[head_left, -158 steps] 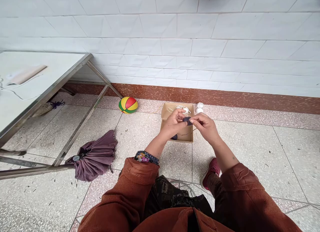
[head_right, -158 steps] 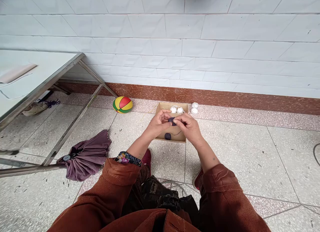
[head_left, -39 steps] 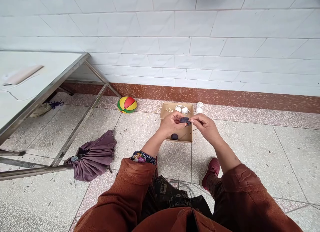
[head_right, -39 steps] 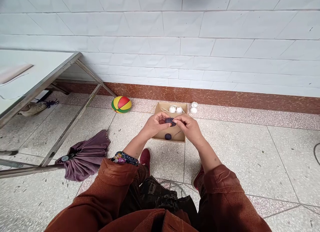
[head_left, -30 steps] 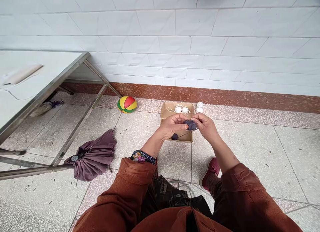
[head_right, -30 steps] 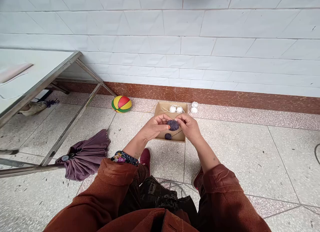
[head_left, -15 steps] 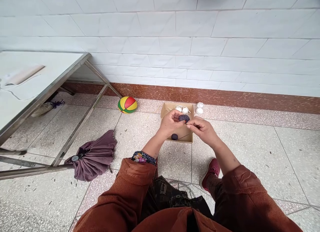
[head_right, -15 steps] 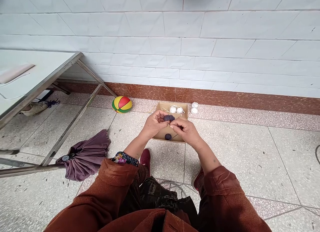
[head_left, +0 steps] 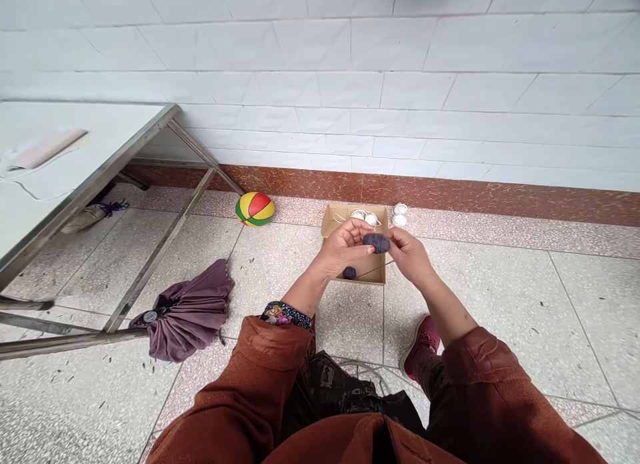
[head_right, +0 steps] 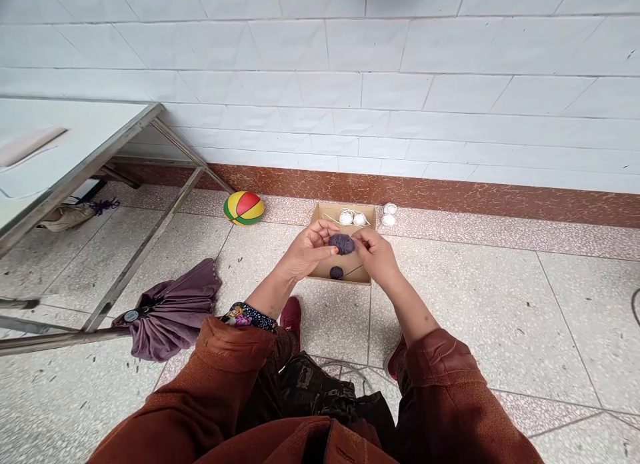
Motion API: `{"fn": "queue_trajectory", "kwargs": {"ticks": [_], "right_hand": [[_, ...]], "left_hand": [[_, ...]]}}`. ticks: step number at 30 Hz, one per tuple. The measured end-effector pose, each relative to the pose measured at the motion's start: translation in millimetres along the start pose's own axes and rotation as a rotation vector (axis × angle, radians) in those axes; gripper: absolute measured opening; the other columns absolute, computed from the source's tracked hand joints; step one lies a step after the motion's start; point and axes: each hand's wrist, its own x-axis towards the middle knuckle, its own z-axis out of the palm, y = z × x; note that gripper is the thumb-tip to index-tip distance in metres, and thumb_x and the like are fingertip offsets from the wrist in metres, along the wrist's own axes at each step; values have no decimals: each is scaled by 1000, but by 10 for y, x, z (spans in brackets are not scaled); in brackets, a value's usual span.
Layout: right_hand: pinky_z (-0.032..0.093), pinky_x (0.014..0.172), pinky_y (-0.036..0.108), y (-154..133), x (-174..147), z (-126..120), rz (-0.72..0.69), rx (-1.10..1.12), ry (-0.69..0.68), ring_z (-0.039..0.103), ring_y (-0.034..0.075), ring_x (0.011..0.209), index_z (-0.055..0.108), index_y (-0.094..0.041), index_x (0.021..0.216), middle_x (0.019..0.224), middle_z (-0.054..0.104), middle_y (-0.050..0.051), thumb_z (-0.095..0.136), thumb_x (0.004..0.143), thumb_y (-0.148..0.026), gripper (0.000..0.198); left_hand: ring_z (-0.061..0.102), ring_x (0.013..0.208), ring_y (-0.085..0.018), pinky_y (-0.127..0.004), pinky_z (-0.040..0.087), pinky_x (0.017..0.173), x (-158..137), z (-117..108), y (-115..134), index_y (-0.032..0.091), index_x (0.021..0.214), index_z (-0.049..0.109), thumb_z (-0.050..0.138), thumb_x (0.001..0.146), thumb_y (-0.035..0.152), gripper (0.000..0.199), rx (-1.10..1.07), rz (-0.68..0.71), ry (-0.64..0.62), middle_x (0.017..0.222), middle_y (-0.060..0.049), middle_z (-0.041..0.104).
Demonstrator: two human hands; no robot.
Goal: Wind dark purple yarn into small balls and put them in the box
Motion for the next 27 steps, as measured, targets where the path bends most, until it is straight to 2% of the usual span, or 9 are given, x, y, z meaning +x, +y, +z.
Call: {"fn": "queue_trajectory", "kwargs": {"ticks": [3,6,10,13,18,23,27], "right_hand": [[45,66,30,-62,-45,52,-53,-11,-145,57,18,71,64,-23,84,76,64,1,56,93,-32,16],[46,66,30,-181,-83,34,-54,2,-250,57,16,66,66,-24,97,74,64,0,48,99,-30,20],[46,67,30,-240,-86,-51,-54,49,-257,59,16,69,67,-24,100,80,67,0,50,100,-34,20],[48,72,31,-207,-56,-106,-87,79,-145,62,18,77,69,-23,93,86,69,2,59,96,-36,17],[48,69,32,-166,2,-166,-138,18,-1,60,18,73,69,-23,82,78,66,2,65,91,-35,15],[48,71,33,-119,28,-153,-111,17,39,60,19,74,69,-23,80,77,67,3,65,91,-35,16],[45,67,30,-58,11,-67,-18,59,8,57,17,70,67,-22,81,77,65,1,61,91,-35,18]], "left_hand": [[65,95,-14,-31,49,91,39,-36,-31,20,103,59,82,71,25,41,-18,52,107,100,-3,68],[65,93,-14,-32,48,90,78,-79,-76,20,103,57,79,71,22,39,39,59,222,98,-2,68],[64,90,-13,-31,47,87,93,-98,-97,19,102,56,76,71,18,37,159,48,284,97,-3,68],[62,88,-13,-29,46,83,78,-70,-88,19,101,57,75,68,15,38,245,37,231,96,-3,66],[60,82,-12,-30,45,81,31,-20,-69,19,101,57,79,65,15,43,271,-61,42,93,-1,63],[62,86,-12,-31,46,85,-1,-10,-42,19,103,58,81,69,18,41,105,-118,-114,94,-1,66],[63,89,-12,-28,47,86,4,-21,-41,19,103,61,85,68,19,42,-53,-95,-90,98,-2,67]]}}
